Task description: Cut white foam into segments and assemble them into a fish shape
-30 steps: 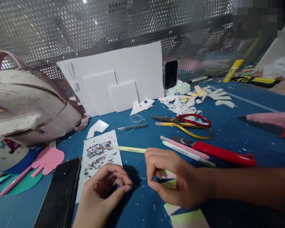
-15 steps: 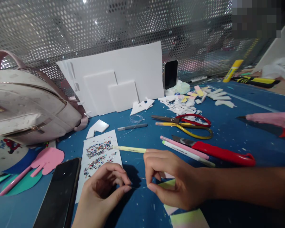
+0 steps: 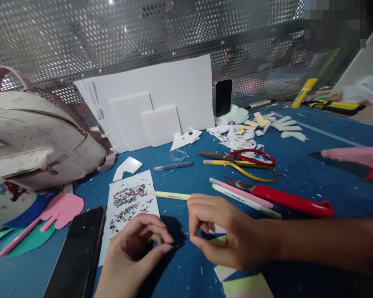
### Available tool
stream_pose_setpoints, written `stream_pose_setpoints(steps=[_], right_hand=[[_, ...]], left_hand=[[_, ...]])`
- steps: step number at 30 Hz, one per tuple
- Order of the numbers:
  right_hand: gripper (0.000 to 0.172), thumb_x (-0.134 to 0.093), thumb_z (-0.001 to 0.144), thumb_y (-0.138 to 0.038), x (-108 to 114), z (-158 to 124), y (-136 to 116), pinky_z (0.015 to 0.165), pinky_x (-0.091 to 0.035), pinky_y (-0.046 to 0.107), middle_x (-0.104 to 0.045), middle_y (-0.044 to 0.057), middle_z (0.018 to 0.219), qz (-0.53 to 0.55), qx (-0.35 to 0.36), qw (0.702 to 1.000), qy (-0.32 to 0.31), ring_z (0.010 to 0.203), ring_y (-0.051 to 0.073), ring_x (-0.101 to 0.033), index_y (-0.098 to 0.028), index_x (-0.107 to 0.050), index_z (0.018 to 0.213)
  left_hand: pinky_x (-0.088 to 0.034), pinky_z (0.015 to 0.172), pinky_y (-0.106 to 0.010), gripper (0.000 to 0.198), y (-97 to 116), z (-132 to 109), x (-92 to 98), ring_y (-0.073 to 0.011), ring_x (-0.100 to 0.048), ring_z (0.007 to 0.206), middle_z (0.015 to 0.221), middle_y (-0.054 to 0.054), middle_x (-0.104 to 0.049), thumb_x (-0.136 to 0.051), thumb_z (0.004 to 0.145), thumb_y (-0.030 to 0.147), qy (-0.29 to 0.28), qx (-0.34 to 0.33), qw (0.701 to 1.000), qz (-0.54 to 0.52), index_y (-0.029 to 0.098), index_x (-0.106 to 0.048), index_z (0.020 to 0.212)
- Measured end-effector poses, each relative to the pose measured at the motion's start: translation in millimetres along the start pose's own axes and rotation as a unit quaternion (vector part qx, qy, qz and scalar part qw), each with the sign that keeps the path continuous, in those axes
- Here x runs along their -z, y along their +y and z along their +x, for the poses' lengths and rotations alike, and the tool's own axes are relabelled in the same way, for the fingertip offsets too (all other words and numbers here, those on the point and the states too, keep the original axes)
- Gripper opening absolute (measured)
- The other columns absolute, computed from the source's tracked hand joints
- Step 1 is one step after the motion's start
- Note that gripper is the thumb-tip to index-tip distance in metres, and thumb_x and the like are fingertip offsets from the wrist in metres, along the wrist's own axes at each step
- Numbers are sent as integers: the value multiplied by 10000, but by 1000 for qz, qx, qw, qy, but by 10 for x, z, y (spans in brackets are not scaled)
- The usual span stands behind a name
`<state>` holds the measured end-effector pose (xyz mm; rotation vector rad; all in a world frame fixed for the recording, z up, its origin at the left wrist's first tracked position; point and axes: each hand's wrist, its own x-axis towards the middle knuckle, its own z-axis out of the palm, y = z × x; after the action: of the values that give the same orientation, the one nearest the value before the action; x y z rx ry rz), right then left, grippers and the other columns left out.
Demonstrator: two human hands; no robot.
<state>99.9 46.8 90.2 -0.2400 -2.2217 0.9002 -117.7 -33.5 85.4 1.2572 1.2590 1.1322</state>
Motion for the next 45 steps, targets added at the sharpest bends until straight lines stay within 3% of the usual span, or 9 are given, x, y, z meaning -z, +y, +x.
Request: stream_pose_setpoints(steps=[4, 10, 18, 22, 26, 32, 38, 45], right_hand=[[93, -542, 817, -84, -11, -5, 14, 626, -315, 252, -435, -18, 726, -17, -11, 1000, 5, 678, 103, -393, -147, -477, 795], [111, -532, 804, -81, -13, -11, 10, 616, -306, 254, -430, -21, 725, -26, -6, 1000, 5, 674, 105, -383, -158, -454, 787], [103, -555, 823, -94, -22, -1, -6, 626, -312, 264, -494, -5, 749, -71, 47, 996, -32, 687, 124, -402, -169, -487, 802], [9, -565, 913, -169, -53, -25, 30, 657, -328, 274, -549, 4, 781, -105, 89, 989, -61, 716, 140, -428, -163, -560, 908], [120, -627, 936, -259, -76, -40, 59, 661, -324, 275, -575, 15, 820, -126, 120, 982, -72, 728, 148, -452, -148, -585, 954], [187, -576, 1002, -320, -68, -23, 35, 648, -340, 262, -586, 15, 814, -117, 112, 985, -65, 727, 140, -486, -144, -601, 945], [158, -565, 997, -298, -64, -35, 57, 629, -342, 271, -587, 5, 809, -119, 118, 983, -74, 711, 139, -498, -156, -614, 948], [157, -502, 1010, -251, -54, -61, 56, 631, -348, 269, -573, 12, 812, -112, 114, 985, -68, 709, 137, -522, -176, -627, 951]], left_hand=[[-513, 689, -157, 178, 66, -38, -114, -105, -654, 702, 726, 12, -691, -786, 717, 222, 62, 27, 998, -14, 194, -664, 843], [-518, 694, -156, 108, 106, -62, -131, -108, -661, 708, 742, 8, -699, -753, 749, 250, 75, 26, 997, 9, 197, -681, 809], [-542, 676, -169, 74, 54, -22, -12, -132, -690, 715, 763, -22, -720, -707, 845, 258, -39, -31, 992, 112, 197, -710, 802], [-509, 662, -166, 125, 51, -83, -66, -126, -675, 678, 717, -10, -717, -736, 819, 285, -23, -17, 993, 115, 205, -718, 725], [-499, 645, -171, 140, 57, -132, -110, -124, -675, 642, 694, -3, -730, -760, 799, 286, -25, -30, 994, 105, 220, -727, 680], [-507, 658, -175, 138, 68, -143, -108, -132, -687, 658, 691, -4, -736, -785, 784, 295, -42, -11, 996, 82, 231, -740, 671], [-505, 639, -192, 176, 55, -140, -108, -133, -650, 622, 659, -7, -713, -816, 760, 328, -44, -13, 995, 85, 222, -728, 649], [-510, 664, -209, 116, 39, -105, -98, -146, -671, 667, 732, -10, -736, -728, 839, 272, -66, -55, 989, 121, 241, -740, 728]])
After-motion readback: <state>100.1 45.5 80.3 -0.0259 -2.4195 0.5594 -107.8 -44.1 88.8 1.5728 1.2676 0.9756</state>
